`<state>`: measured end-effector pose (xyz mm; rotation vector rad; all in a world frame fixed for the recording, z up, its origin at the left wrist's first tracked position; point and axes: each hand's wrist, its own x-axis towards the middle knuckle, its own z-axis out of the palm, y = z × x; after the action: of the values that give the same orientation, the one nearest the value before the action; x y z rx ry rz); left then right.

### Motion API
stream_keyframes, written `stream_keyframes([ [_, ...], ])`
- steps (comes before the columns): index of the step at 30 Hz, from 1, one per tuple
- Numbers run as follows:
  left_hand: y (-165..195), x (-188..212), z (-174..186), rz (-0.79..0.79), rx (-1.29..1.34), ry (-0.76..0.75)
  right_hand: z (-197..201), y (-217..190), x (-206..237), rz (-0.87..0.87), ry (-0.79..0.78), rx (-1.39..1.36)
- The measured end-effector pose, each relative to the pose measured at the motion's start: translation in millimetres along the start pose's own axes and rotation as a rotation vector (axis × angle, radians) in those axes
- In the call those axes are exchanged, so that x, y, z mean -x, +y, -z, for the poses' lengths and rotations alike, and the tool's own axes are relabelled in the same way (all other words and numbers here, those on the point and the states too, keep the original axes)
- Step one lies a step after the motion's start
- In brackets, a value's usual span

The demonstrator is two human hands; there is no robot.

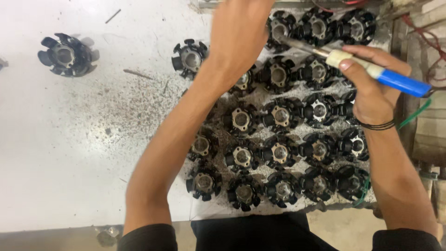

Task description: The person uses a soldering iron to solder wires onto black rotor-like components arranged in rows on a workbench, working through them one at a time and setting finished pieces aside.

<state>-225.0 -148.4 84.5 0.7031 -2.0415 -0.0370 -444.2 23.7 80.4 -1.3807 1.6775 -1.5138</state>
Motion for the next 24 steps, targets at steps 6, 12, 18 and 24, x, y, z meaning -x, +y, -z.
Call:
stream_keyframes([
  [6, -31, 101, -86, 0.278, 0.200, -0.210, -9, -4, -11, -0.068, -0.053, 0.065],
  [12, -24, 89, -89, 0.256, 0.176, -0.245, -13, -10, -17, -0.051, -0.115, 0.097],
  [18, -25, 91, -89, 0.218, 0.179, -0.260, -12, -22, -35, -0.037, -0.177, 0.252],
  [24, -18, 82, -86, 0.252, 0.216, -0.264, -9, -12, -46, -0.098, -0.156, 0.166],
])
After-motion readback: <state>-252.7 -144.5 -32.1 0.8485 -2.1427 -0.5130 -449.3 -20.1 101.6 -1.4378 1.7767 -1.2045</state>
